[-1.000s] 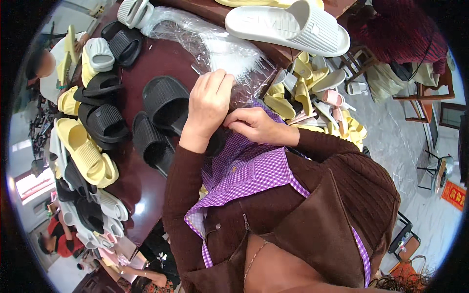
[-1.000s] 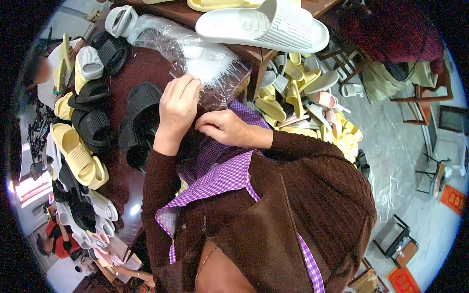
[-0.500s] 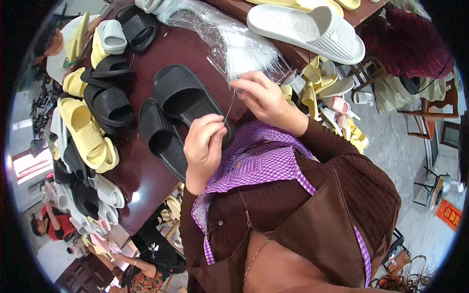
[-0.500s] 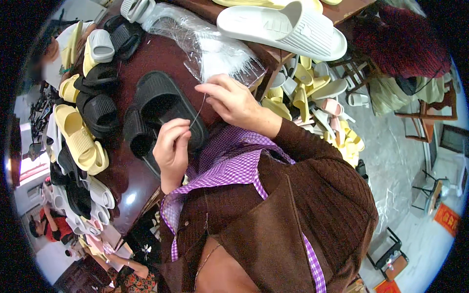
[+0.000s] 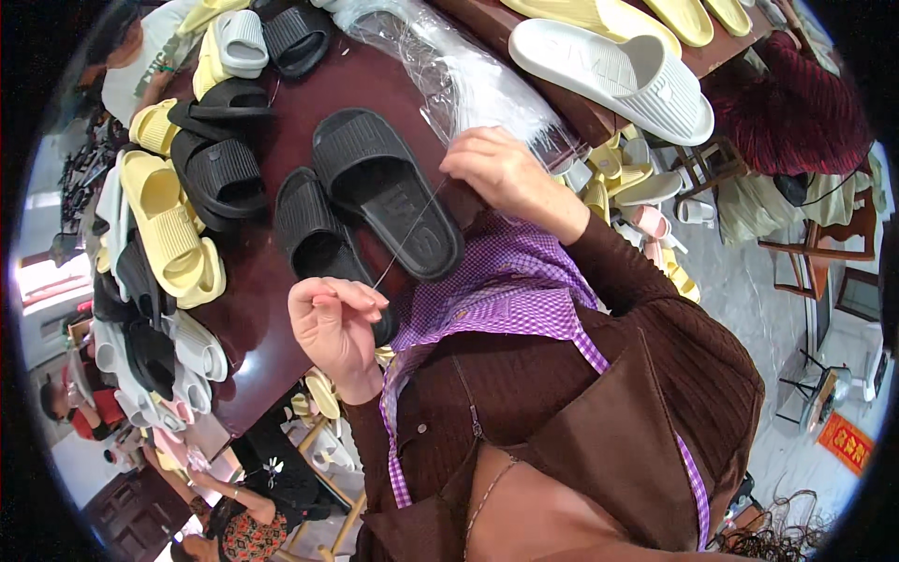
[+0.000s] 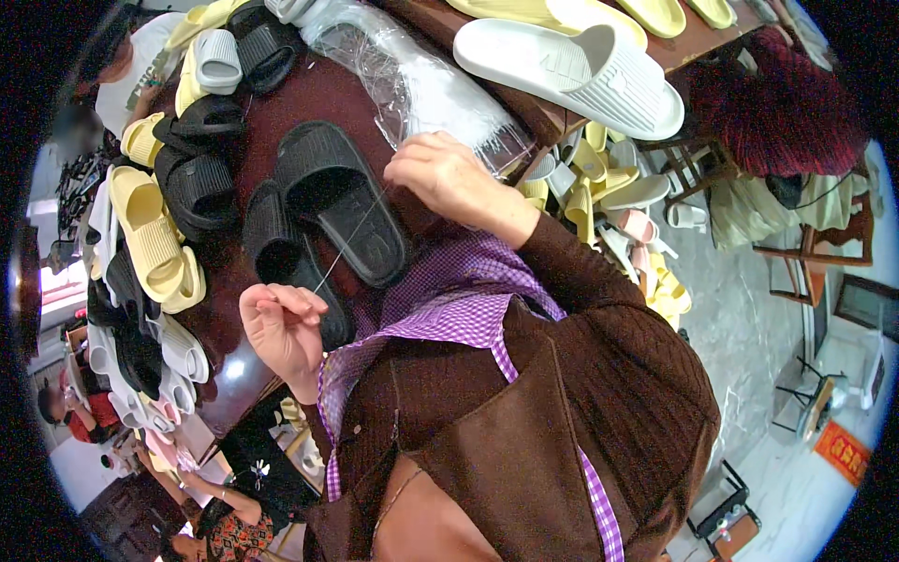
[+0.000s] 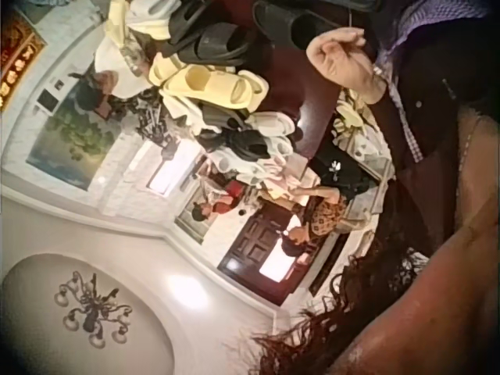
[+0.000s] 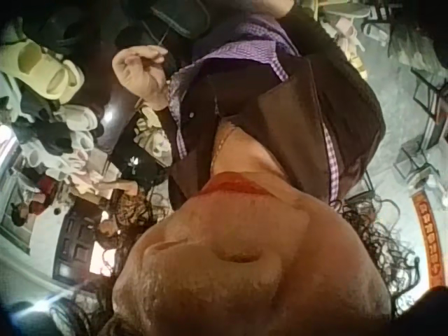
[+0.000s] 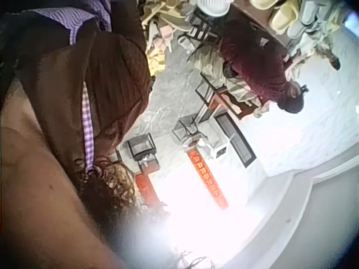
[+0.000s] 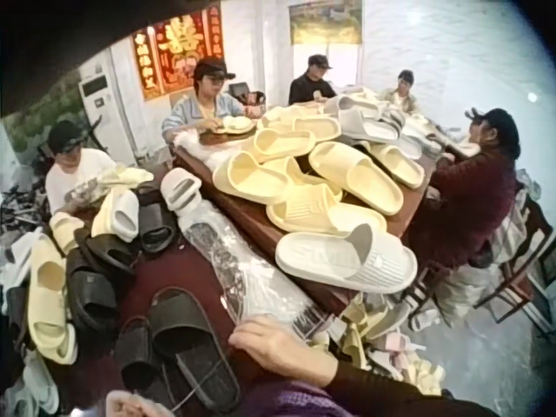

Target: The person pairs slippers together, fastens each pair using plastic ties by hand, and places them onto the table.

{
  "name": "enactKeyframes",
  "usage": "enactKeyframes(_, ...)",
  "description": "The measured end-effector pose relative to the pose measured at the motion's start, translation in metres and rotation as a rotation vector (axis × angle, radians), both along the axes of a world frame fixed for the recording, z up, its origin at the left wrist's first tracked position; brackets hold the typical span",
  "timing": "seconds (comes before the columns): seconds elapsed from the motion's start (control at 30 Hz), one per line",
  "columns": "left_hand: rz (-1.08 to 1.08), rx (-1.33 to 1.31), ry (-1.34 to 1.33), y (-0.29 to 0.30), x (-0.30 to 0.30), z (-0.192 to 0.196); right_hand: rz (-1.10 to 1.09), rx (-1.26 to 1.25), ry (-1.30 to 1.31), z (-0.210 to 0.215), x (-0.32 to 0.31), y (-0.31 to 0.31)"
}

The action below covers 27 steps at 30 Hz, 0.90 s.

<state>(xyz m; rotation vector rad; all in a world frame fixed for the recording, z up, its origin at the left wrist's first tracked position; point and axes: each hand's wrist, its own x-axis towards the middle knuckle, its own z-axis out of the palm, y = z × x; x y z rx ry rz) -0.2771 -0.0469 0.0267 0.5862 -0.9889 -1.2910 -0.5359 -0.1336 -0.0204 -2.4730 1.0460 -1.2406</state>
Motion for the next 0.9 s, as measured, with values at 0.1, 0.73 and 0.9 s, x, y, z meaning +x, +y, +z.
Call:
enactKeyframes(0.1, -0.002, 0.024, -0.008, 0.001, -0.005, -0.002, -0.082, 0.038, 0.042, -0.01, -0.013, -0.017)
enactKeyframes(0.73, 0.49, -0.099, -0.066, 0.039, 0.099, 0.022, -0.129, 0.044, 0.042, 0.017, 0.0, -0.016)
enactKeyframes(0.9, 0.439, -0.106, -0.012, 0.031, 0.095, 0.036, -0.028, -0.015, 0.035, 0.058, 0.02, -0.003)
